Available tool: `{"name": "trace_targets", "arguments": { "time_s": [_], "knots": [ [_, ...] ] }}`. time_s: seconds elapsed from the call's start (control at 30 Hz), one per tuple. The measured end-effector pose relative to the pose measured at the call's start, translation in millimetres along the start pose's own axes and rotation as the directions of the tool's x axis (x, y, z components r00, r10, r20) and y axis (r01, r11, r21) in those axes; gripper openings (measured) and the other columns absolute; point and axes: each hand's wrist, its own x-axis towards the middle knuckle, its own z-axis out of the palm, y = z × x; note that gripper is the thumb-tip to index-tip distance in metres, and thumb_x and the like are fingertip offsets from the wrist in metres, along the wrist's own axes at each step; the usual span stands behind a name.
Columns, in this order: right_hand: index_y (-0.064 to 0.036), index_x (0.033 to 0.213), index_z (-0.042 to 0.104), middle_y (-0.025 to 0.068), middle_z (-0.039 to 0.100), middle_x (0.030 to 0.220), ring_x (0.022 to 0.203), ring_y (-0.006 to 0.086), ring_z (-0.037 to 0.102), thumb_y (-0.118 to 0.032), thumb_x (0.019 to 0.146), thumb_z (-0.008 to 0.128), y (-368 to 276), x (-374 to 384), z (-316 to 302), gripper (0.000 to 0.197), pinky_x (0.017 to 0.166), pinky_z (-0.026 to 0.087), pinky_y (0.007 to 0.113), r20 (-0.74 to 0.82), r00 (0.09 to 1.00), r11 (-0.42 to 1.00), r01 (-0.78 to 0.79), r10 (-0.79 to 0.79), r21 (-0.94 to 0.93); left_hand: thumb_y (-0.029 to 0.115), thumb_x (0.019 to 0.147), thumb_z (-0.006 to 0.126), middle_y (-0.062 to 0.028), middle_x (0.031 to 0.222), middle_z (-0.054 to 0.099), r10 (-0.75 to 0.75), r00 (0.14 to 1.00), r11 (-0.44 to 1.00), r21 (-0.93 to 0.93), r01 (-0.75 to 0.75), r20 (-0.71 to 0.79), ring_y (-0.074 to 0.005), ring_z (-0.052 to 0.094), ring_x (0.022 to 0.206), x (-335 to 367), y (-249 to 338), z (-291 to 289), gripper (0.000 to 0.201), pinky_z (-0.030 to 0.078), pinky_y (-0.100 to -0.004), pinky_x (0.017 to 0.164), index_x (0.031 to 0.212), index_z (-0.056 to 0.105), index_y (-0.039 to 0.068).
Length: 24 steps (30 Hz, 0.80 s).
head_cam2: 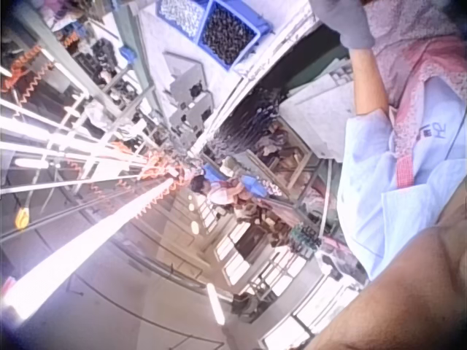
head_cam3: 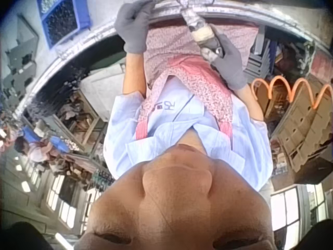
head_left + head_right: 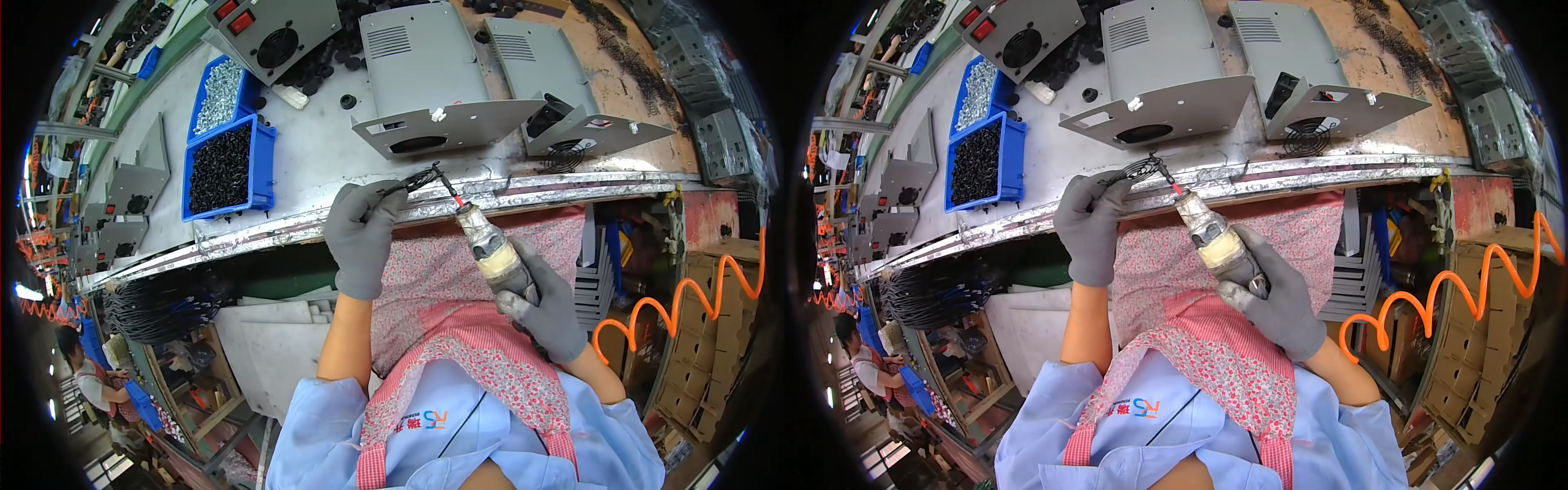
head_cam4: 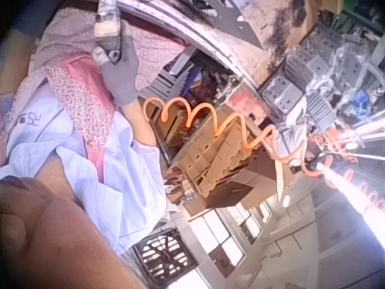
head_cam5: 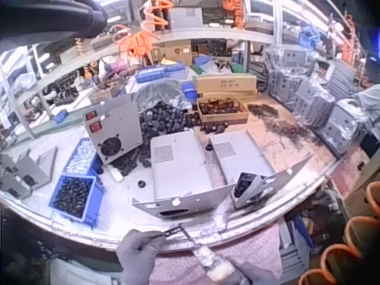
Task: Assembling electronic power supply units by screwing together metal casings and attaching fans and circuit boards using an electric screwdriver.
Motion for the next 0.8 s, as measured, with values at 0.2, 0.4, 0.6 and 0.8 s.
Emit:
{"name": "trace_targets", "arguments": {
  "time_s": [0.2,0.4,0.6,0.8],
  "knots": [
    [0.0005,0.138,0.037,0.0147,0.052,0.126,0.115,0.0175,0.051,-0.007,0.077,0.067,0,0,2,0.069,0.097,0.04,0.03,-0.011,0.999,0.999,0.034,-0.034,-0.002,0.003,0.076,0.075,0.0003,0.072,0.054,-0.13,0.991,0.981,-0.145,0.13,0.008,-0.0046,0.049,0.061,-3,-3,2,0.013,0.038,-0.0193,0.053,0.085,0.067,-0.002],
    [0.0013,0.138,0.037,0.0152,0.051,0.127,0.116,0.0179,0.05,-0.006,0.077,0.067,1,1,-1,0.068,0.097,0.04,0.03,-0.008,0.998,0.998,0.055,-0.056,-0.033,0.002,0.076,0.074,0.0001,0.074,0.055,-0.211,0.978,0.961,-0.181,0.209,0.008,-0.005,0.05,0.061,-4,1,1,0.013,0.04,-0.0203,0.054,0.085,0.067,-0.003],
    [0.0016,0.138,0.037,0.015,0.052,0.127,0.115,0.0177,0.051,-0.007,0.077,0.067,2,2,1,0.068,0.097,0.04,0.03,-0.016,1.0,0.999,-0.006,0.007,0.047,0.002,0.075,0.074,-0.0012,0.072,0.055,-0.028,0.999,0.998,-0.063,0.029,0.027,-0.0073,0.051,0.062,1,7,2,0.015,0.041,-0.0219,0.053,0.089,0.069,0.0],
    [0.0003,0.139,0.036,0.0131,0.053,0.124,0.111,0.0158,0.052,-0.01,0.079,0.065,5,7,5,0.068,0.094,0.042,0.029,-0.055,0.998,0.993,-0.01,0.017,0.12,0.006,0.073,0.075,-0.0035,0.07,0.054,0.041,0.996,0.998,0.034,-0.044,0.077,-0.0111,0.051,0.062,10,0,8,0.019,0.04,-0.0253,0.055,0.091,0.07,0.005]
  ]
}}
